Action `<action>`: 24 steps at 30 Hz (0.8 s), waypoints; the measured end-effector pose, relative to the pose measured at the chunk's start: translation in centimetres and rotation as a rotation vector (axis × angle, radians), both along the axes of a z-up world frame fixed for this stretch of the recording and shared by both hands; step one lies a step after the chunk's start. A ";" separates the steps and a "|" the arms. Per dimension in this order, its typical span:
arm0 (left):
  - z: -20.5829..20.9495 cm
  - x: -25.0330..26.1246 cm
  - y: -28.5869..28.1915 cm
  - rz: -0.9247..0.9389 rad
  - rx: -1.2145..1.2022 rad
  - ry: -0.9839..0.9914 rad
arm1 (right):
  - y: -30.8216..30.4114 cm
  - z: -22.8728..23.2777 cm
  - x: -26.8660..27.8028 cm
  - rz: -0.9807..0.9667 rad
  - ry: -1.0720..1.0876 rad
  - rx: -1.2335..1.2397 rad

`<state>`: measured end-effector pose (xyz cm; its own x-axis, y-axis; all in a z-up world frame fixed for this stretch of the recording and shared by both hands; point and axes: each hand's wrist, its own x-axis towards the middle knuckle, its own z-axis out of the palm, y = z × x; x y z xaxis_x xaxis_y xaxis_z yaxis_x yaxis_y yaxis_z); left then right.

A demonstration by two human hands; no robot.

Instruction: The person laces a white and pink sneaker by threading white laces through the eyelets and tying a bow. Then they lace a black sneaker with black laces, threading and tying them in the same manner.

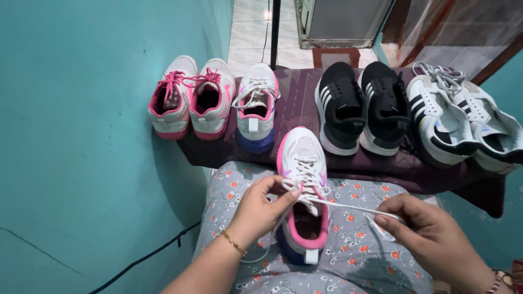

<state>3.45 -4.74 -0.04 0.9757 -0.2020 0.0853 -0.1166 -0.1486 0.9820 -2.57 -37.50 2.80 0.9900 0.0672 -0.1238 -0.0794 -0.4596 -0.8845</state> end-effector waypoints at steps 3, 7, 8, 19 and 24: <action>0.5 0.0 -0.2 0.090 0.003 0.171 | -0.2 0.3 -0.1 -0.028 -0.084 -0.123; 1.7 -0.4 -0.3 0.045 0.070 0.072 | -1.2 1.8 -0.3 -0.080 -0.106 -0.197; 1.9 -0.7 -0.3 0.024 0.105 0.009 | -1.6 2.2 -0.3 -0.148 -0.056 -0.272; 3.0 -1.2 0.1 0.053 0.377 -0.013 | -4.1 1.8 -0.5 -0.111 0.044 -0.386; 5.2 -1.4 -0.1 0.091 0.304 -0.610 | -2.4 3.3 -1.1 0.021 -0.127 -0.128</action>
